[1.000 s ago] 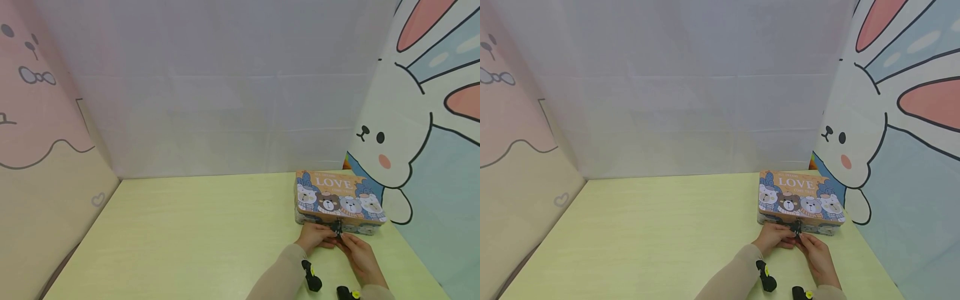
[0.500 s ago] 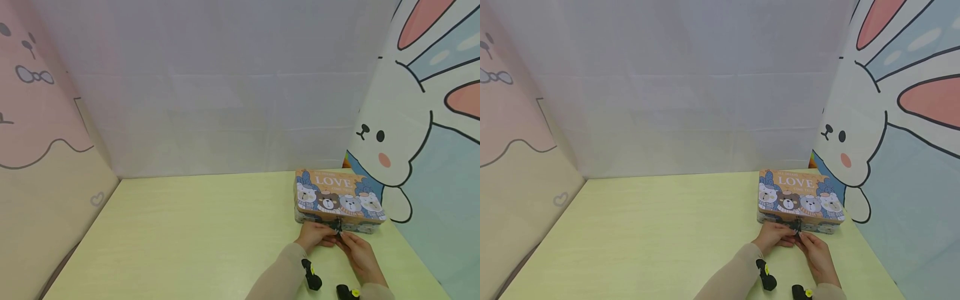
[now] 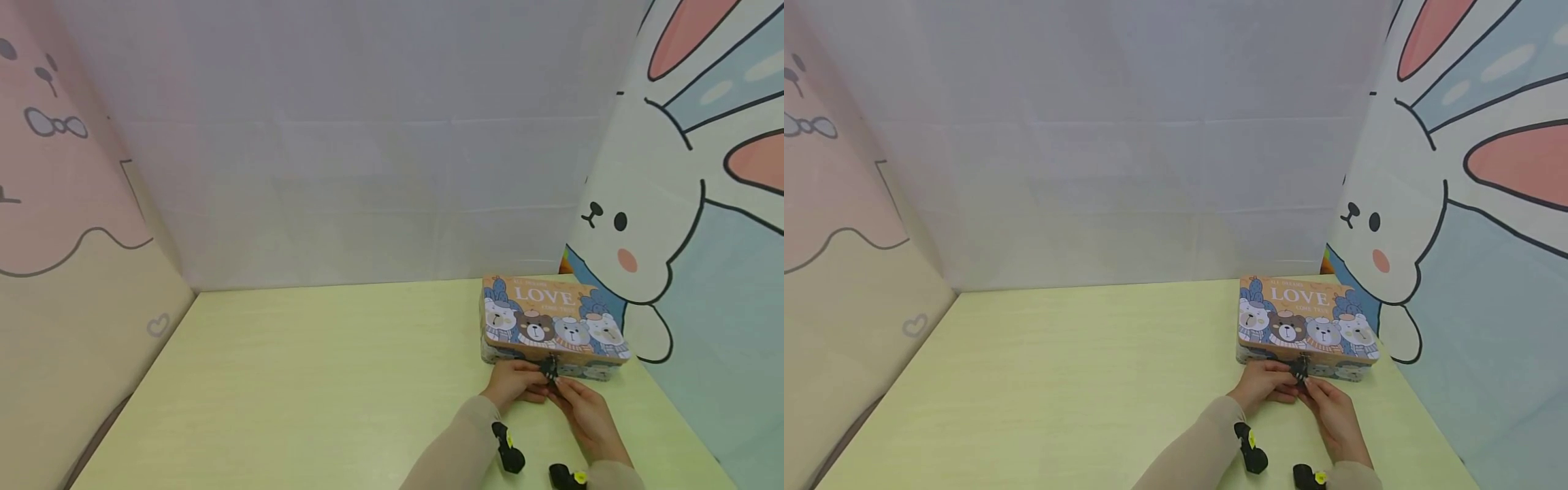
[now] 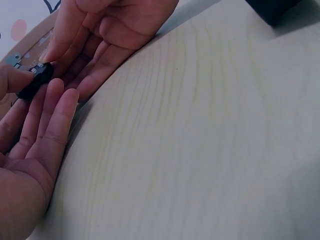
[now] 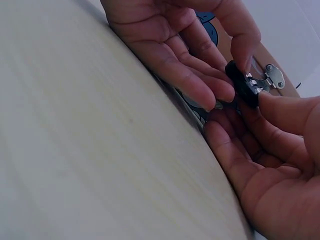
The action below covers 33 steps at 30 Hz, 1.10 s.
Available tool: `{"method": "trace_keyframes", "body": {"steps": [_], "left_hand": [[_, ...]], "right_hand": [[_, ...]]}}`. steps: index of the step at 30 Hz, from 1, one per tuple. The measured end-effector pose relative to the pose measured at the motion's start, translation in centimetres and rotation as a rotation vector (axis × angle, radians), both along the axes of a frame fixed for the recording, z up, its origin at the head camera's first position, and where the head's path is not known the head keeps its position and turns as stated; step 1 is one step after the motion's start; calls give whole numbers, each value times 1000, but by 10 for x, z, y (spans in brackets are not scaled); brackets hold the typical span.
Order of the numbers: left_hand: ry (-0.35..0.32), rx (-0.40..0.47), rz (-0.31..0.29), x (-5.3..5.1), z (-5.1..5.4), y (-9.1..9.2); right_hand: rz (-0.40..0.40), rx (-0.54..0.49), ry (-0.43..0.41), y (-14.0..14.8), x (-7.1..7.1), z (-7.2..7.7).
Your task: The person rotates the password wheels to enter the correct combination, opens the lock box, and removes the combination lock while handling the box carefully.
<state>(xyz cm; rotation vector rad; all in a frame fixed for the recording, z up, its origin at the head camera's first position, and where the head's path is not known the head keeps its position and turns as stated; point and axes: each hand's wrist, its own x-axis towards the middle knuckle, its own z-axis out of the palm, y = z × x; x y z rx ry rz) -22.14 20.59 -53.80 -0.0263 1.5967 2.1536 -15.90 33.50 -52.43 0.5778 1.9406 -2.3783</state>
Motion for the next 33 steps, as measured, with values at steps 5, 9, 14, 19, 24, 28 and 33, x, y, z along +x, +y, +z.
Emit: {"method": "trace_keyframes", "body": {"steps": [5, 9, 14, 19, 24, 28, 33], "left_hand": [[-13, 10, -2, 2, 3, -2], [-13, 20, -12, 4, 5, -4], [-4, 17, -8, 5, 6, -3], [0, 9, -5, 5, 7, -2], [2, -12, -1, 5, 7, -2], [7, -23, -1, 5, 8, -3], [12, -29, -2, 7, 11, -4]], "right_hand": [[-2, 12, -1, 0, 0, -1], [4, 36, -2, 0, 0, -2], [2, 49, 4, 0, -1, -2], [2, 54, 0, 0, -1, -1], [0, 50, -1, 0, -1, -2], [-6, 49, -3, 0, 0, -3], [-4, 54, -3, -1, -1, -2]]}}
